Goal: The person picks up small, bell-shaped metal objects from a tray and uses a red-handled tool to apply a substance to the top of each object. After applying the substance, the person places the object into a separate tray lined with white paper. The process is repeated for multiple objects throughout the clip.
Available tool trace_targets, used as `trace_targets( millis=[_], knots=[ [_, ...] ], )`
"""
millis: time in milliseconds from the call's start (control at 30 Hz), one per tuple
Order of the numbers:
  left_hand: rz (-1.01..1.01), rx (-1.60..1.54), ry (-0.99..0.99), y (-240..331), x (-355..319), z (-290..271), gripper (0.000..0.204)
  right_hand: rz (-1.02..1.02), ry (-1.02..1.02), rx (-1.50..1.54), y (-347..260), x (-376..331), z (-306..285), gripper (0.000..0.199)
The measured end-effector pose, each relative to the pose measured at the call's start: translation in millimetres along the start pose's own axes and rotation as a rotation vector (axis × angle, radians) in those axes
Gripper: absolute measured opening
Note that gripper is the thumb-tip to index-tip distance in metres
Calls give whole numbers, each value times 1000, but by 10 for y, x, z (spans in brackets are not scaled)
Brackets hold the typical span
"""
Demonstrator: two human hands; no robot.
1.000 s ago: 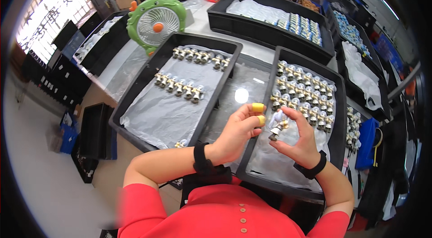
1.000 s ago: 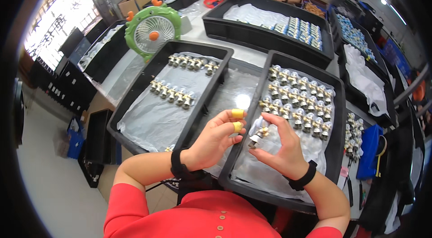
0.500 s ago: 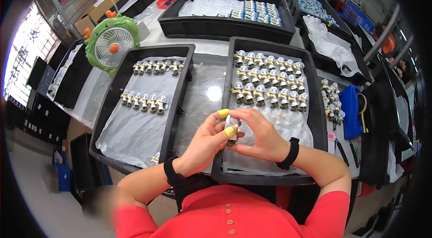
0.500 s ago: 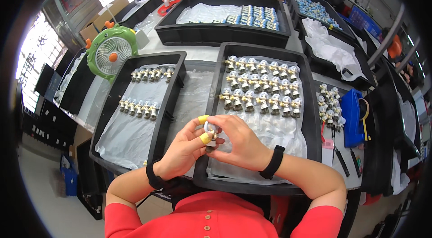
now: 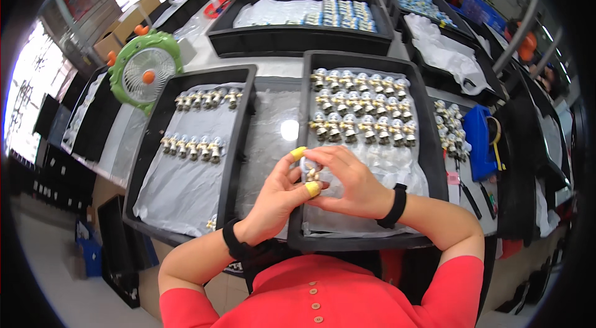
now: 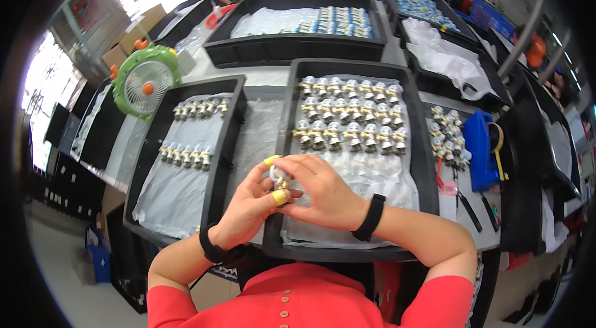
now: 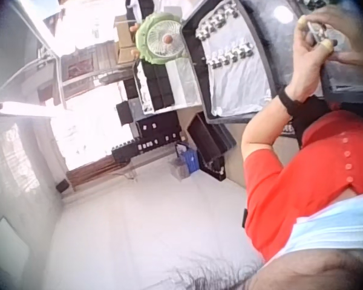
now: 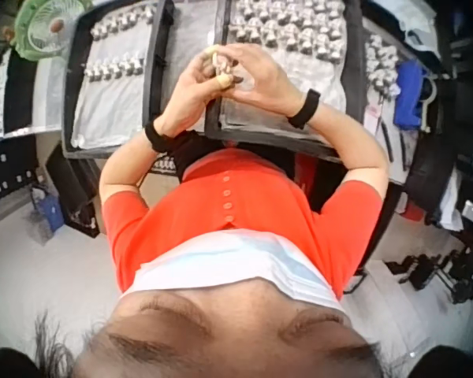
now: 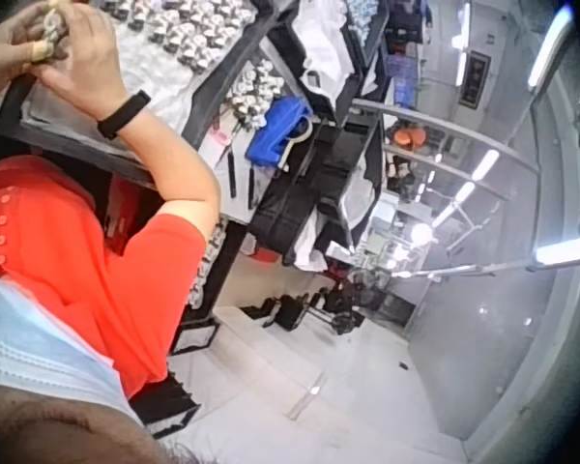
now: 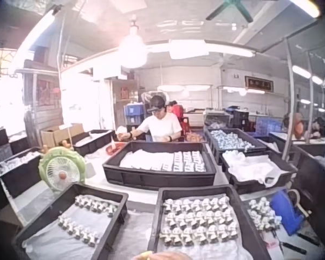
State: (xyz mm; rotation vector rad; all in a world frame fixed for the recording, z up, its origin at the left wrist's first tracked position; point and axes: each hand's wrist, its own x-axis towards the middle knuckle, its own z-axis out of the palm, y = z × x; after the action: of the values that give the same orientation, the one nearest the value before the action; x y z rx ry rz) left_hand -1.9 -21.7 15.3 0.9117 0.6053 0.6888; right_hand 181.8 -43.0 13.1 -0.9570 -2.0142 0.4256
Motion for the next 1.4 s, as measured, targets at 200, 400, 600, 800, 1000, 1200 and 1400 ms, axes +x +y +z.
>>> trace_targets(
  millis=[200,400,600,800,1000,1200,1400],
  knots=[
    [-23,-25,-48,-22,30,-29,60,53,-28,-34,-67,1,-40,67],
    [-25,-73,-70,-40,22,-80,57,90,-59,-40,-45,16,-5,69],
    [-38,-96,-87,-45,35,-93,59,101,-71,-74,-37,21,9,71],
    [-36,-106,-99,-69,34,-106,62,108,-88,-82,-60,19,-1,73],
    [-19,-91,-110,-79,42,-110,62,117,-92,-78,-48,21,15,72],
    [0,-110,-131,-102,58,-123,61,124,-98,-84,-43,25,18,72],
    [1,-108,-132,-116,62,-124,60,137,-107,-77,-45,26,11,71]
  ],
)
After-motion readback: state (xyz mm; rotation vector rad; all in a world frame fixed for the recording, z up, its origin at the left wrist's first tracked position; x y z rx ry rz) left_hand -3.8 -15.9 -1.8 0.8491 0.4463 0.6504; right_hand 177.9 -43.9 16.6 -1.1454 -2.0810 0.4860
